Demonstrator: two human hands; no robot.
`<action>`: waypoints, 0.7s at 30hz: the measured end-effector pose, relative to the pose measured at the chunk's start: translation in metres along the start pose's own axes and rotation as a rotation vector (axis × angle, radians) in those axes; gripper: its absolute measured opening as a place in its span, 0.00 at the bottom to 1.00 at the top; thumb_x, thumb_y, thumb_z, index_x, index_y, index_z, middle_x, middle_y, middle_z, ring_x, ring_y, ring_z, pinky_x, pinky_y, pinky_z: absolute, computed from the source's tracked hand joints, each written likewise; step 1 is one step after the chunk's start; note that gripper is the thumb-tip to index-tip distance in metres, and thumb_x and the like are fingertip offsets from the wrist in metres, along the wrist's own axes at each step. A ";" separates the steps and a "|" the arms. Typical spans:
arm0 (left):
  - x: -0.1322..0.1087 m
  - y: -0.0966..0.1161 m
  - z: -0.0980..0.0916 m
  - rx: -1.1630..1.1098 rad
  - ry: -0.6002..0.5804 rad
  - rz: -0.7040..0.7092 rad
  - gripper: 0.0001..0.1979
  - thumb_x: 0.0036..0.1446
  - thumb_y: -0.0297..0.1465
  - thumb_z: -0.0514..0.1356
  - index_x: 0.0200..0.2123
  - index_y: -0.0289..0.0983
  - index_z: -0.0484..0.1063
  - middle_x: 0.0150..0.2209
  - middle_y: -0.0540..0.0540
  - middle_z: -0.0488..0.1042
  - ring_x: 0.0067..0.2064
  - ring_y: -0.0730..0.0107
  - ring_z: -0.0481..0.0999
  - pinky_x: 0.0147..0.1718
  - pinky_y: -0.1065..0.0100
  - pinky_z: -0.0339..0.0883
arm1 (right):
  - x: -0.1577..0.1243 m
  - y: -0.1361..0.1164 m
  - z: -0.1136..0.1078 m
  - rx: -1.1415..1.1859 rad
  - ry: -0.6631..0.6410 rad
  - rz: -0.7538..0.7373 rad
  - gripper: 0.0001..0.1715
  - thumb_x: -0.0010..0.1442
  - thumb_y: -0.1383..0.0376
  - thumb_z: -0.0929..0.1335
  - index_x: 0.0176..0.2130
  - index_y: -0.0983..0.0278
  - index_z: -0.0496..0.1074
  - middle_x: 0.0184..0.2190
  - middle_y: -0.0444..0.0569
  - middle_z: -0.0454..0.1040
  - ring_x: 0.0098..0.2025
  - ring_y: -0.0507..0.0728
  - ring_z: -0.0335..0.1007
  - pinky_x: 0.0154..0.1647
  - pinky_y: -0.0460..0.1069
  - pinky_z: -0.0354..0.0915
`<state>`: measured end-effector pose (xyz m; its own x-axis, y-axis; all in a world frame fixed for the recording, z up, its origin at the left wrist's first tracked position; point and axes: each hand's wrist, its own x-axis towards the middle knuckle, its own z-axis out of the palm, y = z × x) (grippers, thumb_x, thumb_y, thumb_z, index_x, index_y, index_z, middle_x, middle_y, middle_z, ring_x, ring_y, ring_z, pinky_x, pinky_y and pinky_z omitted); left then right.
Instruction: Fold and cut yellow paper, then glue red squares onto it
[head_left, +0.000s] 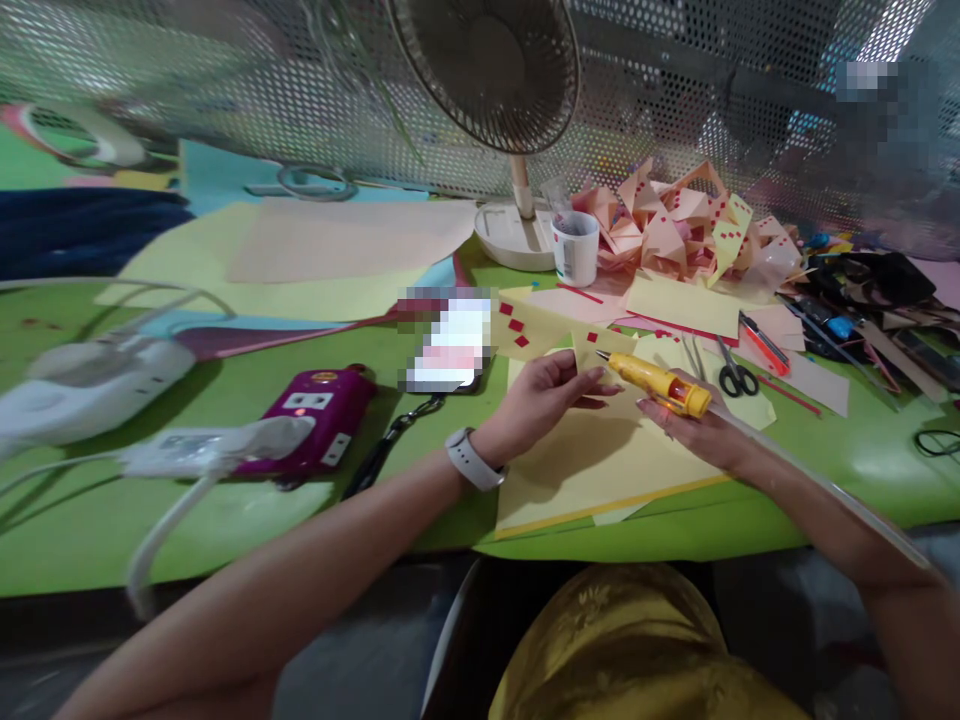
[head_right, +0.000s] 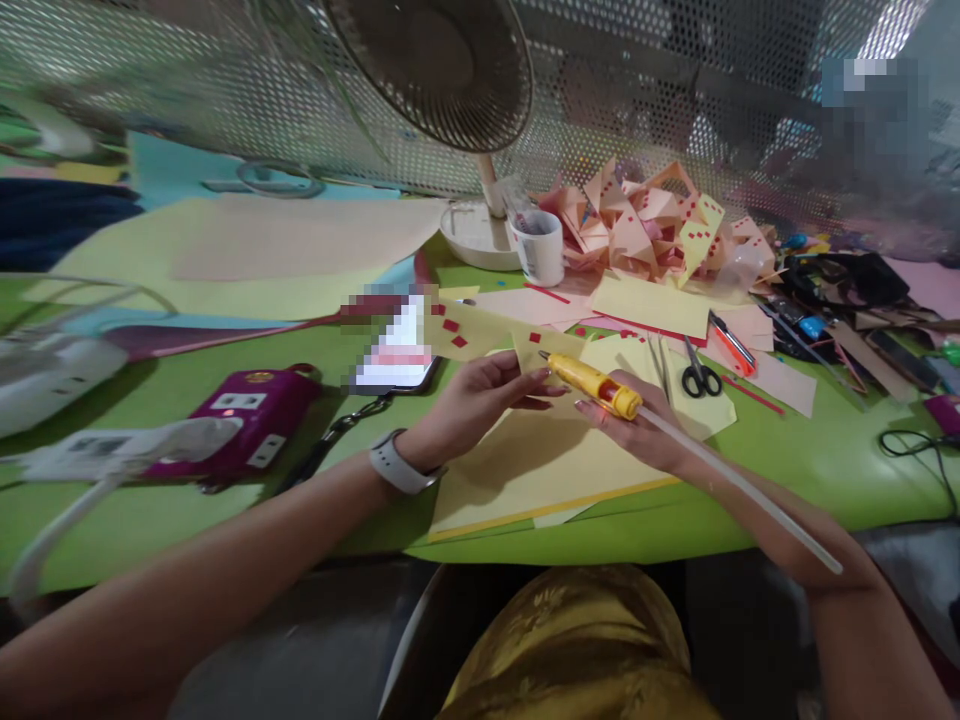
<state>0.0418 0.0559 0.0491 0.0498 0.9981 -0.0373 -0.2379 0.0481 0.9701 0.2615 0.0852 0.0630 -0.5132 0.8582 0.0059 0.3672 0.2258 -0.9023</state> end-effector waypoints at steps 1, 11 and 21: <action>0.000 0.000 0.000 0.002 -0.005 -0.005 0.15 0.50 0.39 0.71 0.33 0.36 0.73 0.29 0.48 0.78 0.40 0.58 0.84 0.35 0.65 0.80 | 0.000 0.000 0.000 0.003 0.005 0.002 0.19 0.56 0.48 0.71 0.34 0.59 0.67 0.28 0.42 0.68 0.28 0.53 0.63 0.26 0.48 0.63; 0.000 0.001 0.000 0.024 -0.003 -0.009 0.16 0.51 0.40 0.71 0.35 0.36 0.75 0.35 0.46 0.80 0.39 0.60 0.84 0.35 0.66 0.80 | 0.000 0.001 0.002 0.028 0.024 -0.010 0.17 0.56 0.50 0.72 0.33 0.59 0.67 0.26 0.41 0.66 0.26 0.52 0.61 0.26 0.48 0.61; -0.001 0.001 0.000 0.040 -0.006 -0.005 0.20 0.49 0.45 0.71 0.36 0.35 0.75 0.36 0.45 0.80 0.41 0.58 0.84 0.37 0.64 0.80 | 0.001 0.004 0.001 -0.015 0.031 -0.048 0.17 0.58 0.49 0.71 0.36 0.59 0.68 0.30 0.43 0.70 0.30 0.53 0.63 0.30 0.50 0.62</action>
<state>0.0420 0.0551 0.0498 0.0567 0.9976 -0.0410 -0.1989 0.0515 0.9787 0.2618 0.0861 0.0586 -0.5067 0.8598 0.0625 0.3542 0.2737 -0.8942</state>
